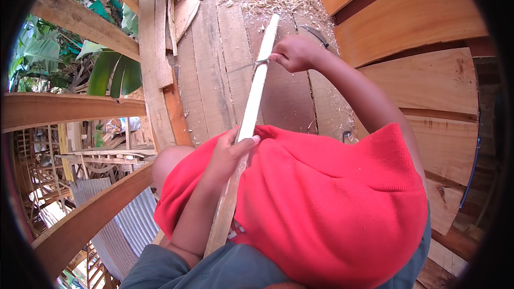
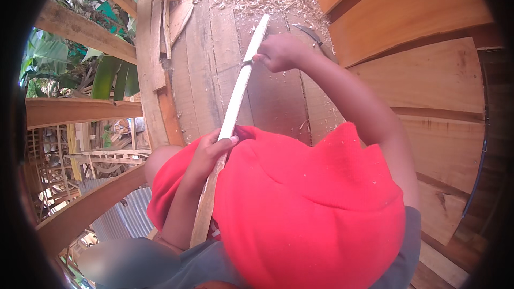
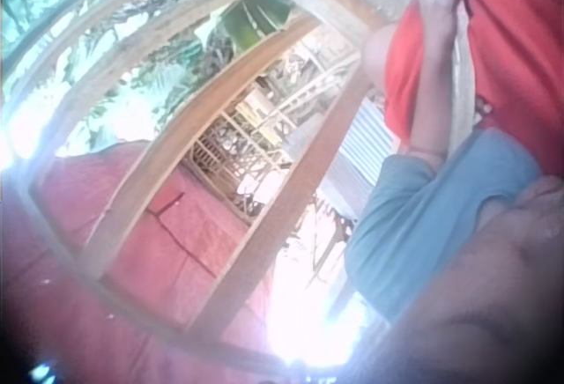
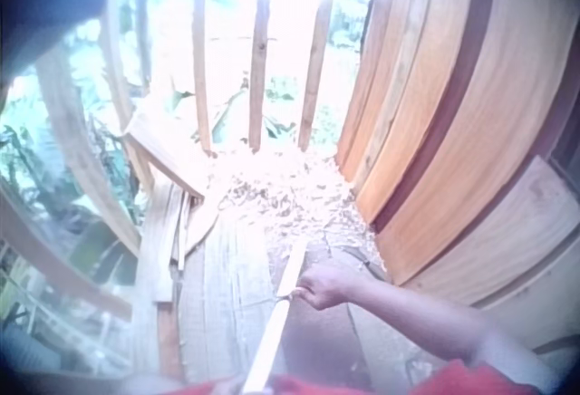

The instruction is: The person uses a knife to shave and shape a long, thin wooden plank. They hold the plank vertically against their body, using their bare feet to secure it while they work with their hands.

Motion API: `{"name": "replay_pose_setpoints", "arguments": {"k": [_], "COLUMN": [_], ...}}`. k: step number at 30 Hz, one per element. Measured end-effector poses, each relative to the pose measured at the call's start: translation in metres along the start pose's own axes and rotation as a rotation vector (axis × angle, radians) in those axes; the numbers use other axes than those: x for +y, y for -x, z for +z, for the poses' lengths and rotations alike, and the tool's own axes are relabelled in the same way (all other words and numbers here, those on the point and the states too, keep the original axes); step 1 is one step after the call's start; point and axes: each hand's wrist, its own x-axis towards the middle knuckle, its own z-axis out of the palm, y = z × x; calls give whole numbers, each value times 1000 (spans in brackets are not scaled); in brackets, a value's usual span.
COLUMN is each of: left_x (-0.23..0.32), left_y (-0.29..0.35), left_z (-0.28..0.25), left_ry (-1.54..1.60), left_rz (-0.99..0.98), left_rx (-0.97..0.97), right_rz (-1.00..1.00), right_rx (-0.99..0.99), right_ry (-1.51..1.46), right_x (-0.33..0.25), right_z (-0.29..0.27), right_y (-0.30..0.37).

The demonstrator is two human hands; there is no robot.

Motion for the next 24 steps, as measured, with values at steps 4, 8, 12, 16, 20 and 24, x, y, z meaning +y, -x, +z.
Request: {"name": "replay_pose_setpoints", "arguments": {"k": [4, 8, 12, 16, 20, 24], "left_x": [0, 3, 7, 6, 7, -3], "left_y": [0, 3, 3, 2, 6, -1], "left_z": [9, 2, 6, 5, 0, 2], "left_ry": [-51, -17, -41, -20, 7, 15], "left_rz": [62, 30, 42, 40, 28, 37], "left_rx": [-14, 13, -11, -9, -11, -19], "right_rz": [434, 57, 121, 221, -200, 248], "right_rx": [-11, -66, 118, 163, 105, 157], "right_ry": [33, -48, -113, -38, -62, -12], "right_x": [48, 1, 35, 17, -25, 29], "right_z": [-11, -2, 21, 13, 6, 9], "right_y": [-11, -3, -10, -11, -7, -12]}}
